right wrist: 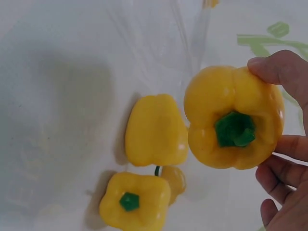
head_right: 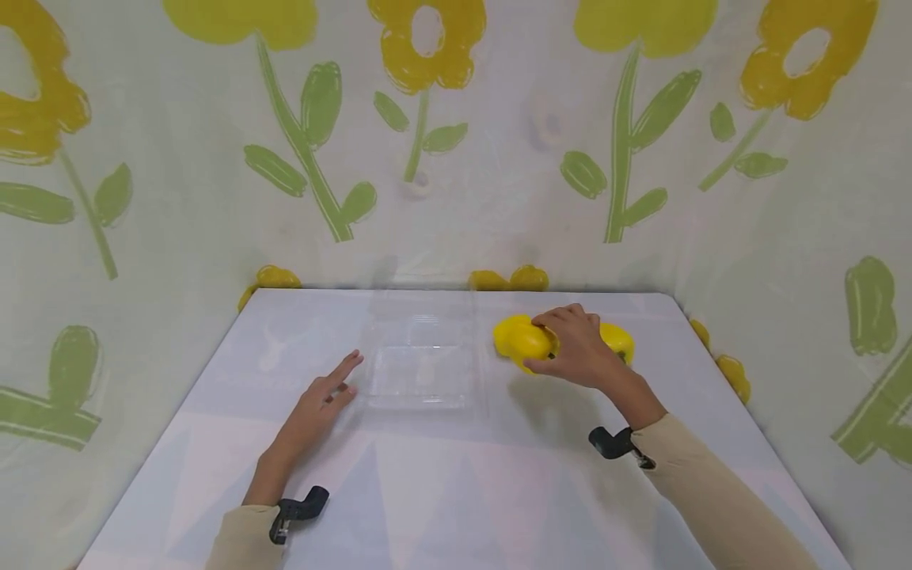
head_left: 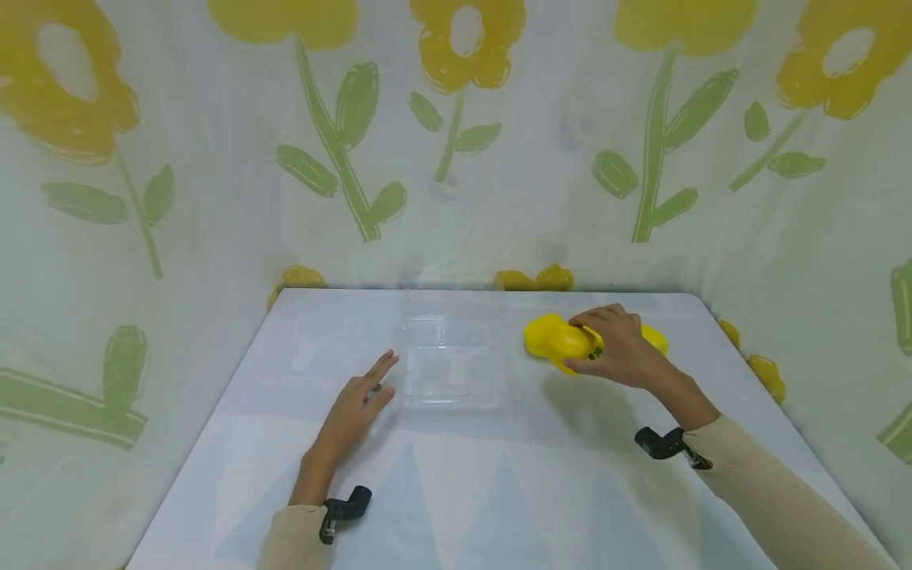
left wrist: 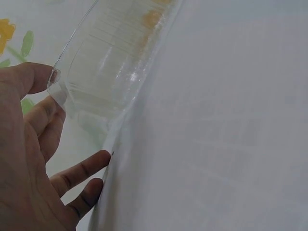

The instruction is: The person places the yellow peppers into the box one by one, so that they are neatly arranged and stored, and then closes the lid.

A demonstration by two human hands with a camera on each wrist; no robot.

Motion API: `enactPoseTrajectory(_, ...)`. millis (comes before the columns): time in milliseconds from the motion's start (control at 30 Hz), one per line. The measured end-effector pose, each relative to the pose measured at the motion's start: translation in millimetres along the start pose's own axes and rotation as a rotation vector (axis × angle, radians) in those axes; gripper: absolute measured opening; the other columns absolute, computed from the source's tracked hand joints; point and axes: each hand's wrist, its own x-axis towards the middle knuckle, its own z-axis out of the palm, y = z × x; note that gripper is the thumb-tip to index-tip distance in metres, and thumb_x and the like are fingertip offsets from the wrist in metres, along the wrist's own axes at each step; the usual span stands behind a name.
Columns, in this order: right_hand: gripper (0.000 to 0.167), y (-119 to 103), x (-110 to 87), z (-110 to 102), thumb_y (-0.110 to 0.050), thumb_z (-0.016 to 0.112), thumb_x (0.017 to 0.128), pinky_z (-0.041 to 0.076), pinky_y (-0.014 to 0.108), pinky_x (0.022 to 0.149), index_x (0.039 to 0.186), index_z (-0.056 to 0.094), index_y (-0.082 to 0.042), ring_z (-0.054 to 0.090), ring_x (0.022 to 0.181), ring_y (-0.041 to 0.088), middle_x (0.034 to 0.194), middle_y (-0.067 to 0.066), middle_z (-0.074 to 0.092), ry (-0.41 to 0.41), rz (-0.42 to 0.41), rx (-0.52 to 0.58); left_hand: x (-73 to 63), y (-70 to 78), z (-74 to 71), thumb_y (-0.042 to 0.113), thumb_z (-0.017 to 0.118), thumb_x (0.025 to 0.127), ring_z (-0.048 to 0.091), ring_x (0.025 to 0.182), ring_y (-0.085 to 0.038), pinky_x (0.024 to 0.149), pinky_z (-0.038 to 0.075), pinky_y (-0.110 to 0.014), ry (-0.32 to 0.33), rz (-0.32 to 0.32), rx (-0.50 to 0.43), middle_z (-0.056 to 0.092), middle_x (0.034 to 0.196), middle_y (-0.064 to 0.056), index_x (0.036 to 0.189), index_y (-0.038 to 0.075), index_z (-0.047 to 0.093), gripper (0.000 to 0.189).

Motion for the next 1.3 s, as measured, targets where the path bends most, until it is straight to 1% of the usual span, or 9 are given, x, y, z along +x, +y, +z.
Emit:
enactPoseTrajectory(300, 0.066, -12.2, 16.2, 3.9, -0.043, 0.086, 0.076, 0.027, 0.054, 0.090, 0.127, 0.065, -0.006, 0.041, 0.119, 0.032, 0.129, 0.015, 0.060, -0.013, -0.028, 0.016, -1.4, -0.8, 0.3, 0.032, 0.052, 0.105, 0.056, 0.110, -0.025, 0.095, 0.042, -0.053, 0.013, 0.009, 0.001, 0.031, 0.161, 0.009, 0.155, 0.019, 0.040, 0.053)
enactPoseTrajectory(433, 0.065, -16.8, 21.9, 6.3, -0.042, 0.086, 0.076, 0.027, 0.054, 0.089, 0.126, 0.065, -0.006, 0.041, 0.118, 0.032, 0.127, 0.015, 0.061, -0.016, -0.043, 0.033, -2.0, -0.6, 0.0, 0.031, 0.052, 0.105, 0.056, 0.110, -0.025, 0.095, 0.041, -0.053, 0.012, 0.010, -0.001, 0.031, 0.161, 0.008, 0.155, 0.018, 0.040, 0.054)
enactPoseTrajectory(567, 0.064, -21.2, 26.8, 8.7, -0.041, 0.086, 0.076, 0.027, 0.054, 0.089, 0.126, 0.066, -0.006, 0.042, 0.118, 0.033, 0.127, 0.015, 0.062, -0.021, -0.054, 0.038, -1.9, -0.4, -0.1, 0.031, 0.052, 0.105, 0.055, 0.111, -0.025, 0.096, 0.041, -0.052, 0.005, -0.001, -0.013, 0.030, 0.161, 0.009, 0.156, 0.021, 0.039, 0.053)
enactPoseTrajectory(733, 0.065, -25.8, 34.1, 11.0, -0.039, 0.087, 0.075, 0.026, 0.054, 0.091, 0.127, 0.065, -0.007, 0.040, 0.119, 0.032, 0.128, 0.015, 0.061, -0.033, -0.061, 0.043, -2.2, -0.2, 0.1, 0.033, 0.052, 0.105, 0.054, 0.113, -0.024, 0.097, 0.040, -0.052, -0.002, -0.027, -0.004, 0.029, 0.161, 0.012, 0.156, 0.028, 0.038, 0.053)
enactPoseTrajectory(800, 0.064, -27.2, 37.1, 12.0, -0.039, 0.088, 0.075, 0.026, 0.054, 0.091, 0.127, 0.066, -0.008, 0.040, 0.118, 0.032, 0.128, 0.014, 0.061, -0.032, -0.070, 0.044, -2.2, 0.5, -0.1, 0.033, 0.051, 0.105, 0.054, 0.114, -0.024, 0.097, 0.040, -0.053, -0.003, -0.032, -0.003, 0.029, 0.161, 0.013, 0.156, 0.028, 0.038, 0.053)
enactPoseTrajectory(1033, 0.064, -31.9, 46.2, 16.8, -0.040, 0.087, 0.075, 0.026, 0.053, 0.088, 0.126, 0.066, -0.008, 0.042, 0.116, 0.031, 0.128, 0.013, 0.062, -0.028, -0.123, 0.052, -1.5, 2.6, -1.8, 0.032, 0.052, 0.104, 0.055, 0.115, -0.026, 0.098, 0.040, -0.053, -0.003, -0.027, -0.019, 0.029, 0.161, 0.012, 0.156, 0.025, 0.038, 0.054)
enactPoseTrajectory(1300, 0.065, -43.2, 58.3, 20.2, -0.040, 0.087, 0.074, 0.025, 0.053, 0.090, 0.126, 0.066, -0.008, 0.042, 0.116, 0.029, 0.127, 0.010, 0.062, -0.024, -0.191, 0.060, -1.1, 1.1, -1.4, 0.033, 0.052, 0.105, 0.055, 0.115, -0.025, 0.098, 0.040, -0.053, -0.004, -0.021, -0.015, 0.028, 0.162, 0.013, 0.156, 0.026, 0.037, 0.054)
